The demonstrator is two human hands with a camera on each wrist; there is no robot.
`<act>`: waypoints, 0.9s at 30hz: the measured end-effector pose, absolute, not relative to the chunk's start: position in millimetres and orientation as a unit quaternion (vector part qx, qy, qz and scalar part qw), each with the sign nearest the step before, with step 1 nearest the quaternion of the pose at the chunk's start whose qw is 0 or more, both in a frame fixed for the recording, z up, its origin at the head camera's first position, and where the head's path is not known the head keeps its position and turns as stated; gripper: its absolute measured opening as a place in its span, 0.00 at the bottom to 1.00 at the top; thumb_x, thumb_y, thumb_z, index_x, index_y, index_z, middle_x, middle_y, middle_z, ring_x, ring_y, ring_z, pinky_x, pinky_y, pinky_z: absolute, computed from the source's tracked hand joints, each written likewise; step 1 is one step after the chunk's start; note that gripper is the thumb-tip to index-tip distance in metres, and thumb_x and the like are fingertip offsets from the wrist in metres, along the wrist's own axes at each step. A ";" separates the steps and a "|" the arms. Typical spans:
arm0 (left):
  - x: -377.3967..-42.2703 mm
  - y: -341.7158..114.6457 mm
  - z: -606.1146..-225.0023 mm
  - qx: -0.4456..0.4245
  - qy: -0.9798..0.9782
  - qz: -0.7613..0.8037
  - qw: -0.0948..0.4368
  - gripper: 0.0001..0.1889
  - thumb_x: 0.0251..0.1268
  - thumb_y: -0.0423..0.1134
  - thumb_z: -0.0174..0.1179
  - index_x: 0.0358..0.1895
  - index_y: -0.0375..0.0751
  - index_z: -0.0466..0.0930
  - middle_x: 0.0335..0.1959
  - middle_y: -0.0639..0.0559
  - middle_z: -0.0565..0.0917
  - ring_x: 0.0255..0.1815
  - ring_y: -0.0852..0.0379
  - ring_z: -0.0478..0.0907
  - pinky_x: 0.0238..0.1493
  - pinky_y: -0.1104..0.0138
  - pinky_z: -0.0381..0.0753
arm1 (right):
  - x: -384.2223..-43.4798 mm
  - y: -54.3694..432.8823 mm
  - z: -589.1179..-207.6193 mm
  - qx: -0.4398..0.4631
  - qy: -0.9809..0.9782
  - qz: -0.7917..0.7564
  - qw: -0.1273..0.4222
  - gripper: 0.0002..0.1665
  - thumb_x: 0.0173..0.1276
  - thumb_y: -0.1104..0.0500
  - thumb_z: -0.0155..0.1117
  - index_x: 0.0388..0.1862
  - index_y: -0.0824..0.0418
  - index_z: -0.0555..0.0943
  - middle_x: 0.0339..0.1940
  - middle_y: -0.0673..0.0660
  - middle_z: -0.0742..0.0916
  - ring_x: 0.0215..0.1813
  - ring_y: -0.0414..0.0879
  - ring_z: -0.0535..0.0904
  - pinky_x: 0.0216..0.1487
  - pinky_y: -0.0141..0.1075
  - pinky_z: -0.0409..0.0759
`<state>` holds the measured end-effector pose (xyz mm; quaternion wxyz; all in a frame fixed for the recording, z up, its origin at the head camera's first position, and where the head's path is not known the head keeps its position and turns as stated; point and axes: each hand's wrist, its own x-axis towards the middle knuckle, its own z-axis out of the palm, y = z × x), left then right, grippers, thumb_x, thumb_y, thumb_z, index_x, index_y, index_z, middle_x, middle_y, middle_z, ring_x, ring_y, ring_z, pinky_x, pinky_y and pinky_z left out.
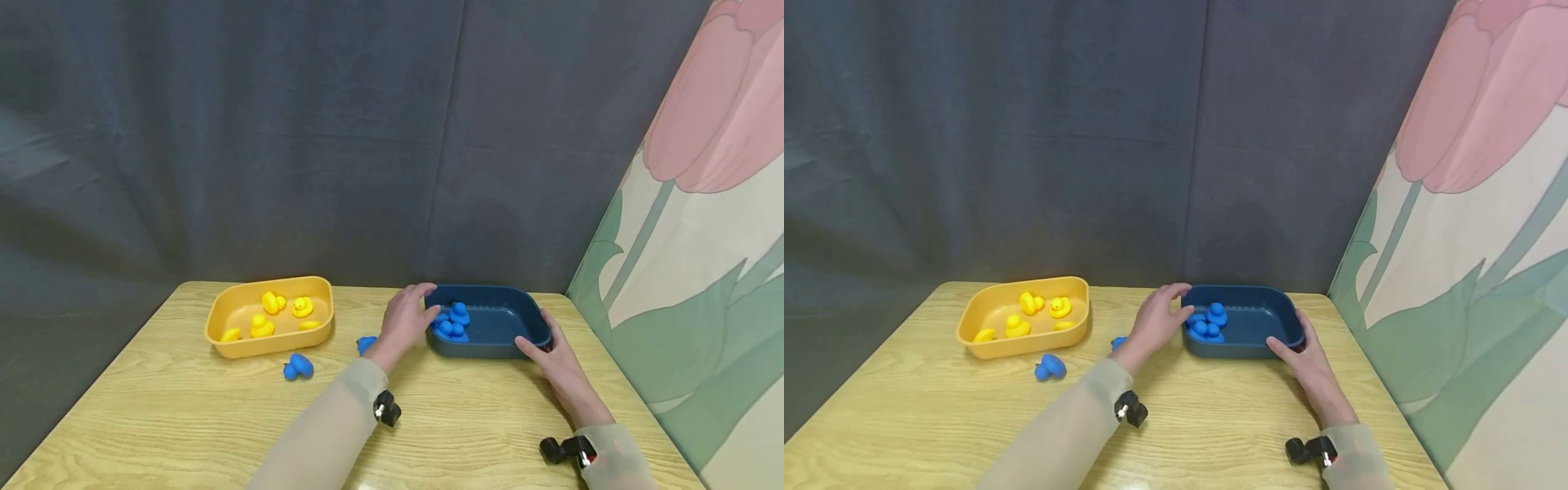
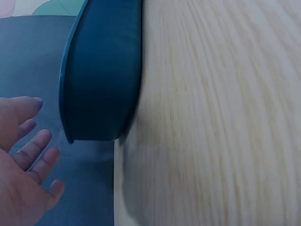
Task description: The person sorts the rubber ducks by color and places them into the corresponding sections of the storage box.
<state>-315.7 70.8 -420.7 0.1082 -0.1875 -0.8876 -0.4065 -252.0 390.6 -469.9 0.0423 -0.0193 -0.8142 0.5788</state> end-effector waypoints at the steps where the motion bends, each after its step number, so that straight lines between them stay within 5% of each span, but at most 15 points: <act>1: -315.1 69.0 -420.3 -0.186 -0.888 -0.407 0.108 0.25 0.82 0.44 0.69 0.76 0.47 0.81 0.69 0.49 0.85 0.71 0.46 0.79 0.80 0.46 0.70 | -252.3 391.4 -470.3 -0.020 -0.815 0.578 0.041 0.62 0.85 0.52 0.67 0.94 0.49 0.31 0.94 0.61 0.38 0.92 0.67 0.37 0.87 0.65 0.47; 27: -290.1 -11.3 -422.3 -0.196 -0.870 -0.443 0.095 0.28 0.79 0.43 0.71 0.77 0.41 0.79 0.74 0.42 0.80 0.74 0.38 0.76 0.74 0.42 0.76 | -251.7 393.0 -468.3 -0.024 -0.821 0.569 0.045 0.62 0.85 0.51 0.67 0.95 0.50 0.31 0.94 0.62 0.40 0.91 0.68 0.40 0.87 0.66 0.49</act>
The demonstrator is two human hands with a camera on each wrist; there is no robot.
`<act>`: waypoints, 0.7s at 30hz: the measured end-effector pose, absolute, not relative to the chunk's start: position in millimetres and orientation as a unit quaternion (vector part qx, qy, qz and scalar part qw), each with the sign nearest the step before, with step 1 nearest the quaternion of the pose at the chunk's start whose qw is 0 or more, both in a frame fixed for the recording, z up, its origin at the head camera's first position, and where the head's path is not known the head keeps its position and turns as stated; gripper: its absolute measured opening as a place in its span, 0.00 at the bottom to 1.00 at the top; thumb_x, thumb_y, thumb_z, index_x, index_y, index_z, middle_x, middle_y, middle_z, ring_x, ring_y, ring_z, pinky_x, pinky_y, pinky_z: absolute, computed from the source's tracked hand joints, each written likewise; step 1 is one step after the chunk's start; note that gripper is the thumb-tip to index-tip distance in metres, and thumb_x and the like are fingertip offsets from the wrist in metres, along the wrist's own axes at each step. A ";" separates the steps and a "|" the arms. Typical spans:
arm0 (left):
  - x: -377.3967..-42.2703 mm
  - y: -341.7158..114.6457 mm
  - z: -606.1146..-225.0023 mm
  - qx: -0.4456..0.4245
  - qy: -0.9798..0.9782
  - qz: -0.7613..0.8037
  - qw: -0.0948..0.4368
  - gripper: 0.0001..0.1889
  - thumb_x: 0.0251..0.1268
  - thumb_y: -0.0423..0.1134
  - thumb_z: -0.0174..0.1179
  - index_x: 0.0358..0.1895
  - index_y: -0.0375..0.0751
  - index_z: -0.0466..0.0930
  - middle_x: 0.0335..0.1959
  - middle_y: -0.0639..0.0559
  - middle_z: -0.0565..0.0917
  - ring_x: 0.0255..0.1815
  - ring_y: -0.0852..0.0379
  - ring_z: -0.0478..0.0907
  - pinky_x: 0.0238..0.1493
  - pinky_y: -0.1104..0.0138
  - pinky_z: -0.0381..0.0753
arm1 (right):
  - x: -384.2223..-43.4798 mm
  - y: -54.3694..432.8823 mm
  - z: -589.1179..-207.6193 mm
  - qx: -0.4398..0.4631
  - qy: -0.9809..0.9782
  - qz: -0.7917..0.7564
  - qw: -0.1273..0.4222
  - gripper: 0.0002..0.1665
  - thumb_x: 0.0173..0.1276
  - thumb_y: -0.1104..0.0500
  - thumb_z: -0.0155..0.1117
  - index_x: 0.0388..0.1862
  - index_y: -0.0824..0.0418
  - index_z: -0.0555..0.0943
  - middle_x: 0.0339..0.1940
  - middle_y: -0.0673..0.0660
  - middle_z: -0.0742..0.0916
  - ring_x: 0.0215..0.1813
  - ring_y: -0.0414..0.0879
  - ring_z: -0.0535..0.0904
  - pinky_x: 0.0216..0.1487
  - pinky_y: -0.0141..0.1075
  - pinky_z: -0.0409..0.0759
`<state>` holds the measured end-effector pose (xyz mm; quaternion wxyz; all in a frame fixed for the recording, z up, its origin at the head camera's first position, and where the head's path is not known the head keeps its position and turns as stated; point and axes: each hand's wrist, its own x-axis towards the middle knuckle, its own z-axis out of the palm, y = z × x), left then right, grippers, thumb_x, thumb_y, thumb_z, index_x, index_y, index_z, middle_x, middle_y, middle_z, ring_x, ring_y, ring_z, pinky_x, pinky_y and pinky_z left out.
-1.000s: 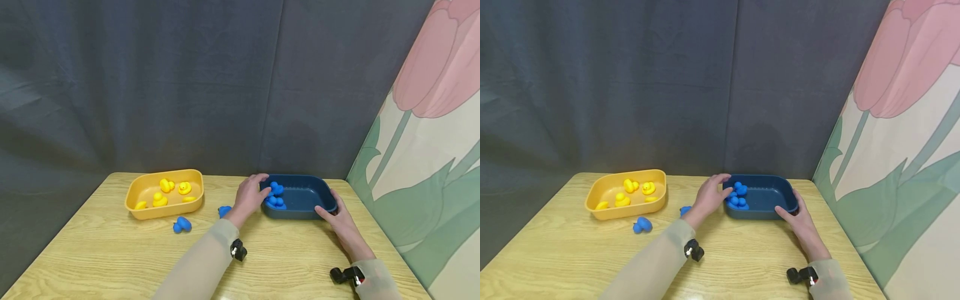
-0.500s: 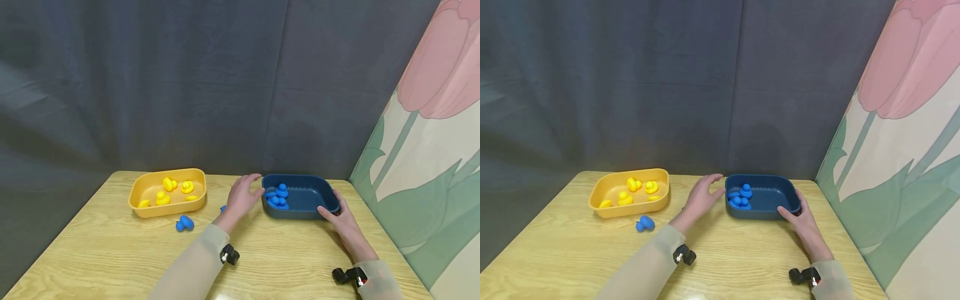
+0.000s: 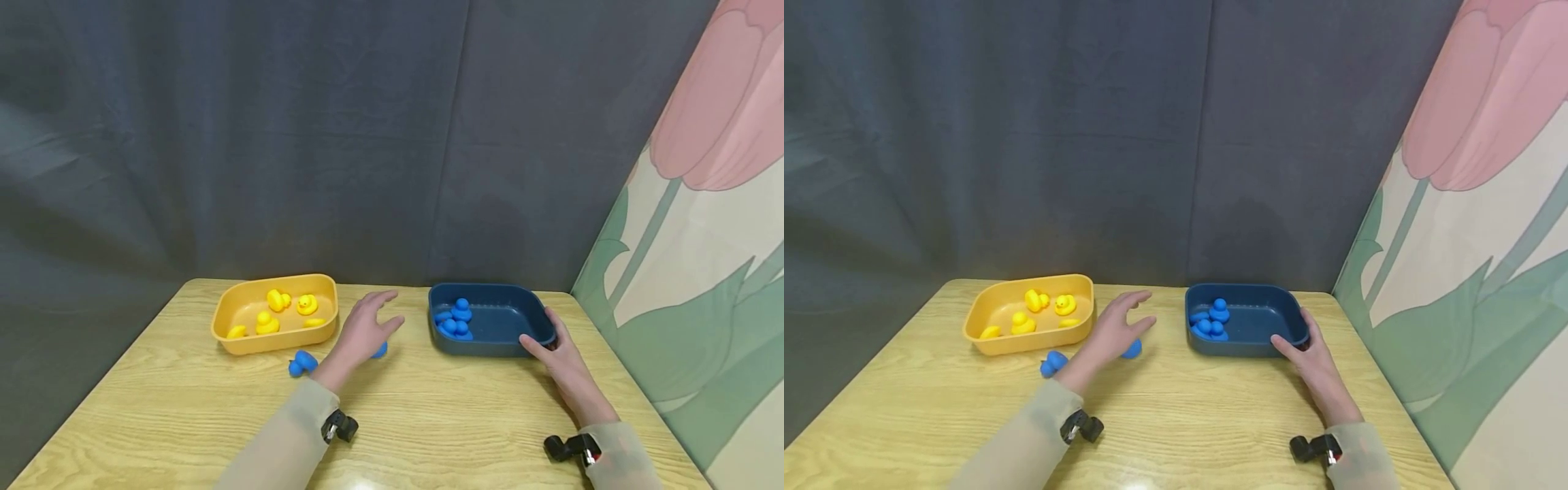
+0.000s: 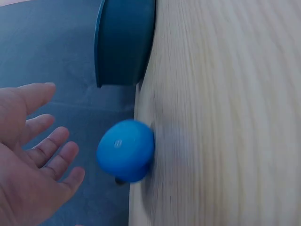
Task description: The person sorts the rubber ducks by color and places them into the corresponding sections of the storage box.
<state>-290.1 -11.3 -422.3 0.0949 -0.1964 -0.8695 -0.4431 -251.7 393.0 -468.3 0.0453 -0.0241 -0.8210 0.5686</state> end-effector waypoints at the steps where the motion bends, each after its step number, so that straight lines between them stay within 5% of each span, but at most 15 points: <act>1: -288.4 -14.5 -421.7 -0.195 -0.870 -0.445 0.088 0.29 0.79 0.43 0.71 0.78 0.41 0.79 0.74 0.42 0.80 0.74 0.39 0.76 0.74 0.42 0.77 | -251.5 392.6 -467.9 -0.024 -0.822 0.567 0.046 0.62 0.85 0.51 0.67 0.95 0.50 0.31 0.94 0.63 0.40 0.91 0.68 0.40 0.87 0.66 0.48; 21: -280.9 -40.5 -440.5 -0.197 -0.890 -0.411 0.002 0.34 0.76 0.41 0.74 0.80 0.40 0.75 0.78 0.39 0.76 0.77 0.37 0.74 0.77 0.43 0.74 | -251.3 390.9 -465.2 -0.020 -0.814 0.578 0.046 0.62 0.85 0.52 0.67 0.94 0.52 0.31 0.94 0.62 0.39 0.91 0.67 0.38 0.88 0.64 0.45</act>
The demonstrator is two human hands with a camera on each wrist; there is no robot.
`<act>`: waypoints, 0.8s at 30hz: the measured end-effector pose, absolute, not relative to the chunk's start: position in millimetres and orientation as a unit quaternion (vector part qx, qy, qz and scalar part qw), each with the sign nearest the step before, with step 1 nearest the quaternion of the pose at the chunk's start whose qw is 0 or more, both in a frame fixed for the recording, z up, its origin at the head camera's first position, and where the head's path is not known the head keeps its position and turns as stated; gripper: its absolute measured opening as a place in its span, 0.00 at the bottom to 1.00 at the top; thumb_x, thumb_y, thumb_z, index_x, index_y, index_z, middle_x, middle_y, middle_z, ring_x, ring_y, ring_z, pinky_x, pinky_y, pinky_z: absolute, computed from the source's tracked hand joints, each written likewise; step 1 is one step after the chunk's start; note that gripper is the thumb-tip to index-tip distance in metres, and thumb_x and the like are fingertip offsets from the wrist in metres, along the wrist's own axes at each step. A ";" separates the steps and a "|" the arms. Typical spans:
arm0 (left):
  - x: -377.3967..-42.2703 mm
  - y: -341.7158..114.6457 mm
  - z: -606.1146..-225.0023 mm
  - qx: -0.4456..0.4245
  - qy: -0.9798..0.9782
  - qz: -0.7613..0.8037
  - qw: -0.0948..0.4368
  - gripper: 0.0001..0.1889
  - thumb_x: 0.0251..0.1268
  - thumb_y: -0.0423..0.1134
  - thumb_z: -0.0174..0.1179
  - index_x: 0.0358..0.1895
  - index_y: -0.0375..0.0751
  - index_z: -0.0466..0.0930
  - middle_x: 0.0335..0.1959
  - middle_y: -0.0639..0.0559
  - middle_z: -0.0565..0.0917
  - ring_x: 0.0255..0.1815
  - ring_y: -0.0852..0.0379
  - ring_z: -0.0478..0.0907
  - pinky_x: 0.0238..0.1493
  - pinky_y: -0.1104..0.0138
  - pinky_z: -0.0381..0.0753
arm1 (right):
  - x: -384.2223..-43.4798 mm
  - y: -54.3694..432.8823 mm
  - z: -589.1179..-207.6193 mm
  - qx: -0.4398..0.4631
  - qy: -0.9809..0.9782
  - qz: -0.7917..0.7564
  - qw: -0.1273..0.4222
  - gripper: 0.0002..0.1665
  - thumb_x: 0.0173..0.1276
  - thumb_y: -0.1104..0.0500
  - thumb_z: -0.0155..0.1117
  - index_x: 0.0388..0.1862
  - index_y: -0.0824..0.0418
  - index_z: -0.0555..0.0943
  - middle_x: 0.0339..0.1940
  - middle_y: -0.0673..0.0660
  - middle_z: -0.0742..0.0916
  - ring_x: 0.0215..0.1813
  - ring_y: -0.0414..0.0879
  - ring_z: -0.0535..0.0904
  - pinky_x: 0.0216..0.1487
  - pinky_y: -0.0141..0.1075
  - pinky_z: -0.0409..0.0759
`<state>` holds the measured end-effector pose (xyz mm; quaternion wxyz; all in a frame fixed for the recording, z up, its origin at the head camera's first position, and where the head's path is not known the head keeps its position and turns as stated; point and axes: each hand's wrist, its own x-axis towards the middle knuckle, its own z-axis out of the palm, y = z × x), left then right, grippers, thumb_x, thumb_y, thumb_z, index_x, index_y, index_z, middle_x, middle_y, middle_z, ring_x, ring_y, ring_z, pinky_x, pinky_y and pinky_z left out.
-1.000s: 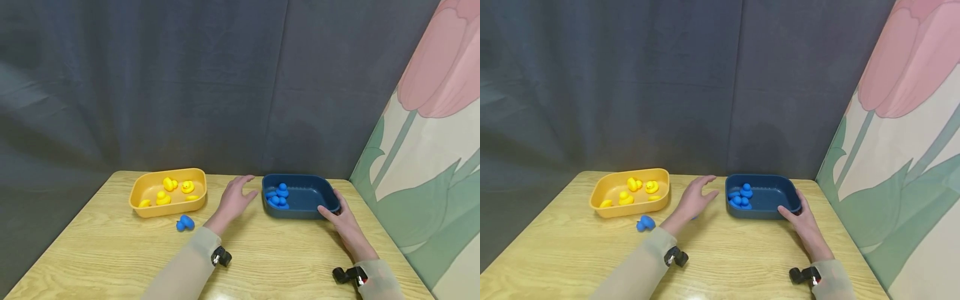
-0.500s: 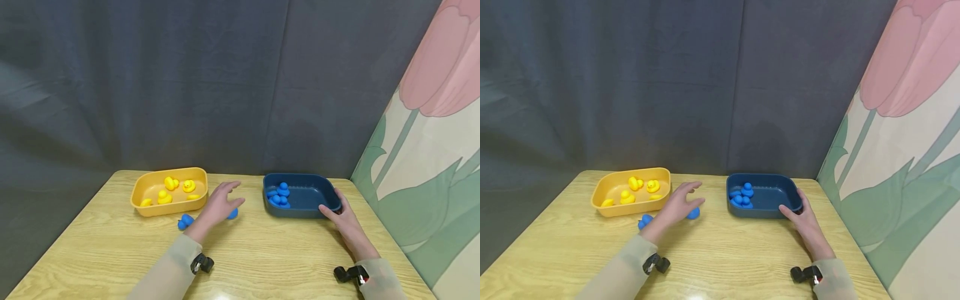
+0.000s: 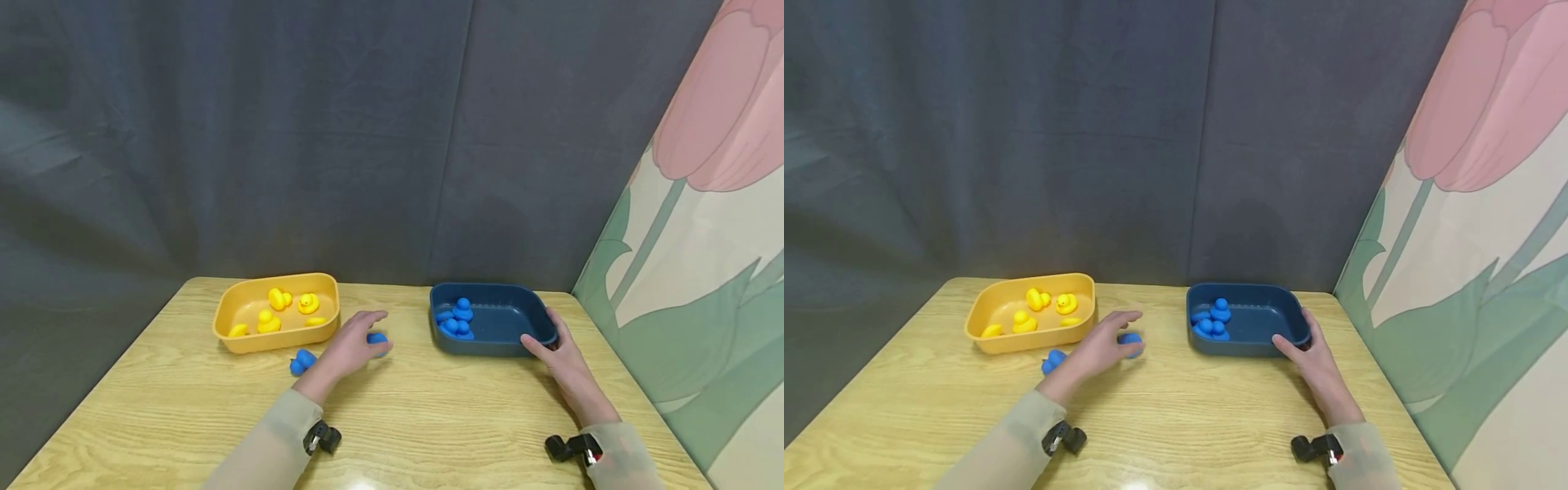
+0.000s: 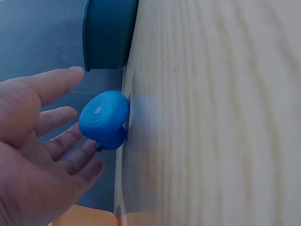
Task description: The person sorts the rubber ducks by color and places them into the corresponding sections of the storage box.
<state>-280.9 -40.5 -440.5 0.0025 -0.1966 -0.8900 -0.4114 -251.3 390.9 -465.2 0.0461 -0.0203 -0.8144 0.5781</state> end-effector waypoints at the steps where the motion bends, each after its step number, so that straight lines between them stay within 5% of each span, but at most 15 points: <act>1: -280.9 -40.8 -441.3 -0.195 -0.892 -0.408 -0.002 0.34 0.76 0.41 0.74 0.80 0.40 0.75 0.78 0.39 0.76 0.78 0.37 0.73 0.77 0.43 0.73 | -251.5 390.9 -465.3 -0.020 -0.814 0.578 0.046 0.62 0.85 0.52 0.67 0.94 0.51 0.31 0.94 0.62 0.39 0.91 0.67 0.38 0.88 0.64 0.45; 17: -286.7 -50.6 -454.0 -0.213 -0.905 -0.369 -0.011 0.32 0.71 0.37 0.78 0.75 0.35 0.79 0.71 0.37 0.81 0.71 0.37 0.79 0.72 0.45 0.79 | -251.6 390.7 -465.9 -0.022 -0.815 0.578 0.047 0.62 0.85 0.51 0.67 0.95 0.51 0.32 0.94 0.63 0.40 0.91 0.68 0.40 0.88 0.63 0.46; 24: -309.6 -59.7 -485.0 -0.234 -0.901 -0.365 0.007 0.34 0.67 0.42 0.81 0.74 0.40 0.81 0.67 0.41 0.83 0.67 0.40 0.81 0.69 0.45 0.81 | -252.0 391.0 -466.6 -0.023 -0.816 0.575 0.049 0.62 0.85 0.50 0.68 0.95 0.51 0.32 0.94 0.63 0.39 0.91 0.68 0.39 0.87 0.65 0.46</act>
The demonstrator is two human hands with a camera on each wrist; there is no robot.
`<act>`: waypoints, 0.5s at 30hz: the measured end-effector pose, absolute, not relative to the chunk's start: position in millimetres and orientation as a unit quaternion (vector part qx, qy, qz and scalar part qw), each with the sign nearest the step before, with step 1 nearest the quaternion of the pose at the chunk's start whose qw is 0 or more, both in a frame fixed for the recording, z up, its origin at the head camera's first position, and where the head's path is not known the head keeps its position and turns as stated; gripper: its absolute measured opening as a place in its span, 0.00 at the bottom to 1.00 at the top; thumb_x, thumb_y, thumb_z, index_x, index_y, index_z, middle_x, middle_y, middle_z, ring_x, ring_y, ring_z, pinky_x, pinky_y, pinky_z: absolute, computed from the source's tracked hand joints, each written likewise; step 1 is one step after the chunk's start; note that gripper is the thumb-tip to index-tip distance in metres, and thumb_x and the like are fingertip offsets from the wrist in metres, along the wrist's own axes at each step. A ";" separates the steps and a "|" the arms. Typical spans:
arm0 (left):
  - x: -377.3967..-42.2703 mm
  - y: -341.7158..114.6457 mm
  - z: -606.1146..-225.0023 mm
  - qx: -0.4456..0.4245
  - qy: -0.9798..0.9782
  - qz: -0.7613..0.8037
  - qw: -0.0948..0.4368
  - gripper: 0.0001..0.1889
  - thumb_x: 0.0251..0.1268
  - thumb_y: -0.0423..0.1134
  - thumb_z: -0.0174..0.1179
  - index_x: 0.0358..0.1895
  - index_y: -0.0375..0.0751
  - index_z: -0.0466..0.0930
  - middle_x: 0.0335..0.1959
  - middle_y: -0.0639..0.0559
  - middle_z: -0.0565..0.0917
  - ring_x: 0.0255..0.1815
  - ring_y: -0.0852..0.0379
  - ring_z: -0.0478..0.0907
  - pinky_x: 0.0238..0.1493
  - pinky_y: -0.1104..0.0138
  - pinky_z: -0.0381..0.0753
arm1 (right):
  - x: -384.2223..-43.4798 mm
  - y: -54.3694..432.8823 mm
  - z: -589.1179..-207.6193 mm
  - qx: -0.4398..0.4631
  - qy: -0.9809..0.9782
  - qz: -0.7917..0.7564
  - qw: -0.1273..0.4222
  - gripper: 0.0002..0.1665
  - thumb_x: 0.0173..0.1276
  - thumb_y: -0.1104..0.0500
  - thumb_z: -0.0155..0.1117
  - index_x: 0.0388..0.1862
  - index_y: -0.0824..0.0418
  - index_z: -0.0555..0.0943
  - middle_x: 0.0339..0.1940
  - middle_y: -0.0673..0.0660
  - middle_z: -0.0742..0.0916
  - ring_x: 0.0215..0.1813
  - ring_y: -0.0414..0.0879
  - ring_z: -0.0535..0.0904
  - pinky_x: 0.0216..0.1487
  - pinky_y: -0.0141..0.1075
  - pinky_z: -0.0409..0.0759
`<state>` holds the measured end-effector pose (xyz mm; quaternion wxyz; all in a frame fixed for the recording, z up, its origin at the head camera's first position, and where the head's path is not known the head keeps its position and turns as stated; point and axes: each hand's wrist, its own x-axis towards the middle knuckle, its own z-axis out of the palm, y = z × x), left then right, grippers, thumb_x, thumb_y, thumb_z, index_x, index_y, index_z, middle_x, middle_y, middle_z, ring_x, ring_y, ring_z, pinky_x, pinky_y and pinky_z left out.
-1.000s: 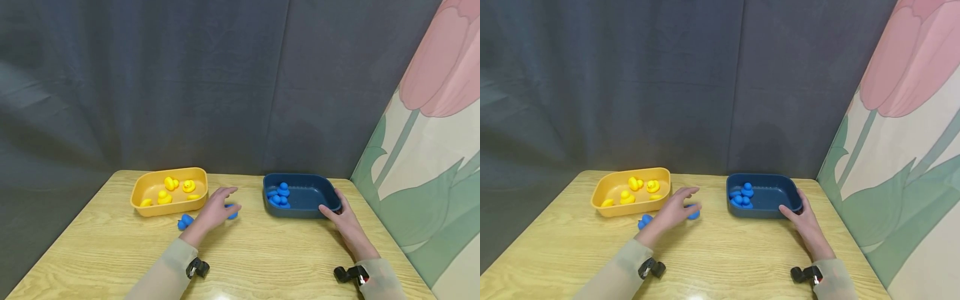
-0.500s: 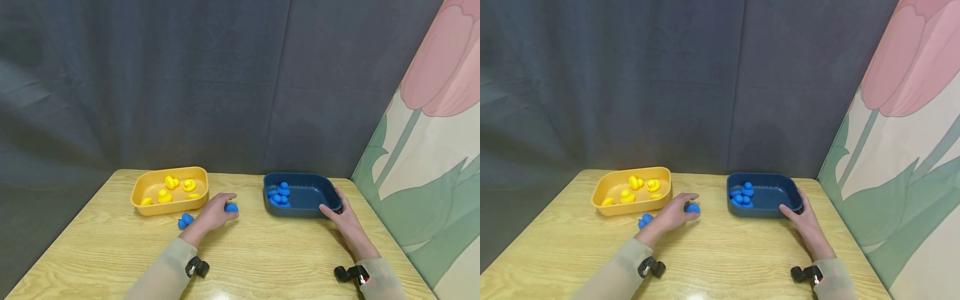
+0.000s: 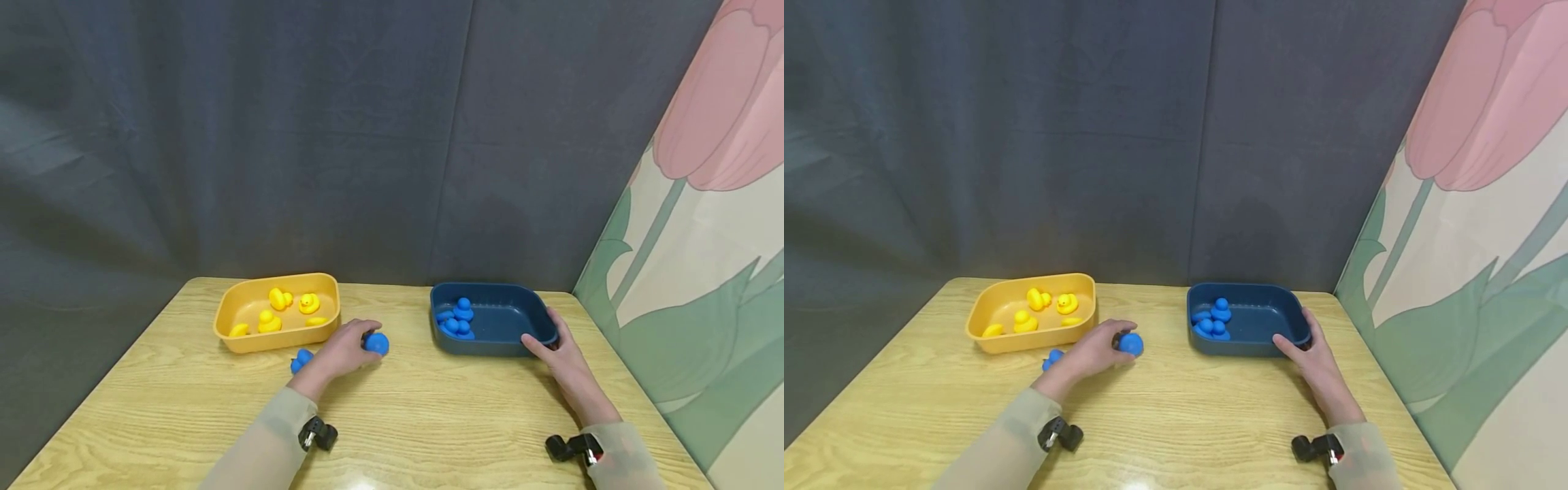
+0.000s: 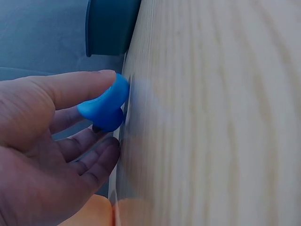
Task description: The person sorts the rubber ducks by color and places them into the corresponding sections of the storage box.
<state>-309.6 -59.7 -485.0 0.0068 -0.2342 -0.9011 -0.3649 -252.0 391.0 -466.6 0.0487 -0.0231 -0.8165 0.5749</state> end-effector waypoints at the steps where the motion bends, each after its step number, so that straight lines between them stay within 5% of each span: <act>1: -312.5 -60.9 -489.4 -0.235 -0.901 -0.365 0.009 0.34 0.66 0.42 0.81 0.74 0.41 0.82 0.67 0.42 0.84 0.67 0.41 0.81 0.69 0.45 0.81 | -252.1 391.1 -466.6 -0.023 -0.817 0.574 0.048 0.62 0.85 0.50 0.68 0.95 0.51 0.32 0.93 0.63 0.39 0.91 0.68 0.39 0.87 0.66 0.46; 15: -310.6 -64.1 -486.6 -0.226 -0.909 -0.351 -0.003 0.33 0.63 0.39 0.83 0.71 0.43 0.83 0.65 0.44 0.84 0.64 0.45 0.80 0.70 0.47 0.80 | -251.9 390.5 -466.5 -0.027 -0.816 0.575 0.048 0.62 0.85 0.51 0.67 0.94 0.52 0.31 0.93 0.64 0.39 0.91 0.69 0.39 0.87 0.67 0.46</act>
